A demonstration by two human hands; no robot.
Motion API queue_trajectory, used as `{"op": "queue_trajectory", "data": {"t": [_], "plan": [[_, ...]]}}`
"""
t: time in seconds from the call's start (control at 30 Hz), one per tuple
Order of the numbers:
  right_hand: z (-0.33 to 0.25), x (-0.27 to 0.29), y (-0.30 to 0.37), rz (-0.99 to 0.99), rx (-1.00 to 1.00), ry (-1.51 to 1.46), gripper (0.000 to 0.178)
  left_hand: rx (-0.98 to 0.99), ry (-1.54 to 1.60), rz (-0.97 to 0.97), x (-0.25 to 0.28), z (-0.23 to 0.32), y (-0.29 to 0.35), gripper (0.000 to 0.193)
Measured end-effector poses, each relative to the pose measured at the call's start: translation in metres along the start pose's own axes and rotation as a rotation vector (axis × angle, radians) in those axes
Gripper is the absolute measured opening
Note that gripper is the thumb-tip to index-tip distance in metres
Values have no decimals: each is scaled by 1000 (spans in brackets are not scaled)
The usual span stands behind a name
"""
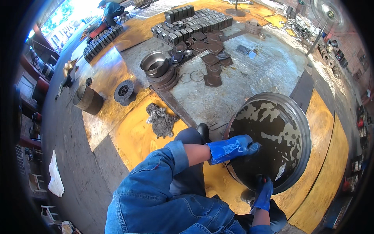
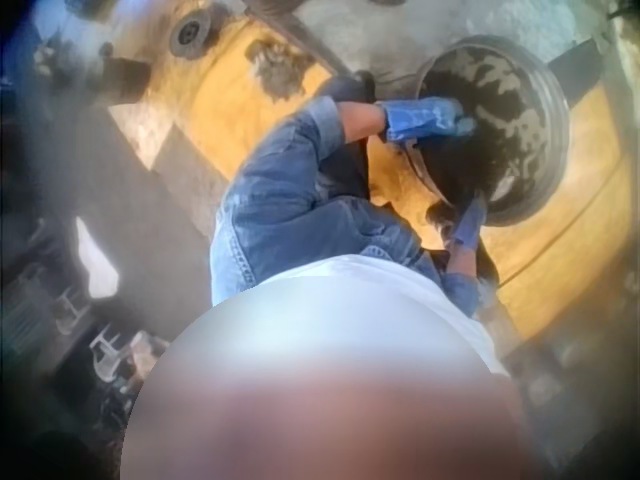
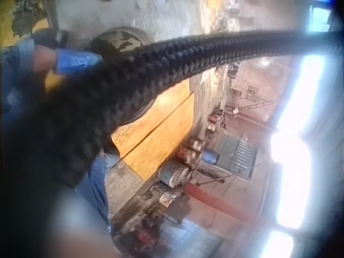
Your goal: The person cleans metal components by dipping them into a bucket of dark liquid and scrubbing them with a brush.
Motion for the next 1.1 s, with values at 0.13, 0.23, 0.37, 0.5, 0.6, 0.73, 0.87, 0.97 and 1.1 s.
{"op": "queue_trajectory", "data": {"t": [0.13, 0.23, 0.37, 0.5, 0.6, 0.73, 0.87, 0.97, 1.1], "plan": [[62, -22, -17, 54, -13, -487, 33, 39, 78, -149, 10, 21, 11, 62], [66, -22, -19, 72, -11, -458, 35, 31, 47, -109, 10, 17, 8, 62], [-13, 9, 9, 76, 41, 52, 36, 14, -11, -23, 0, -1, -1, 62], [2, 4, 3, 84, 30, 23, 35, 75, 59, -109, 4, 11, 4, 59], [1, 3, 3, 49, 17, 54, 35, 109, 28, -143, 3, 7, 1, 57], [5, 2, 5, 114, 48, 44, 35, 136, 39, -173, 5, 12, 5, 56], [5, 3, 4, 91, 59, 65, 36, 62, 54, -147, 1, 6, 1, 55], [-4, 7, 1, 83, 41, 121, 37, 69, 25, -146, 8, 14, 2, 55], [4, 3, 2, 136, 64, 154, 38, 13, 7, -114, 2, 0, -5, 56]]}}
Point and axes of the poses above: each hand's wrist, its own y-axis away from the middle knuckle, its own x-axis out of the back of the hand, z = x × y, the point moved 5 cm from there along -y, towards the middle knuckle, and after that the axes turned 4 degrees about x, right-handed, at the moved point
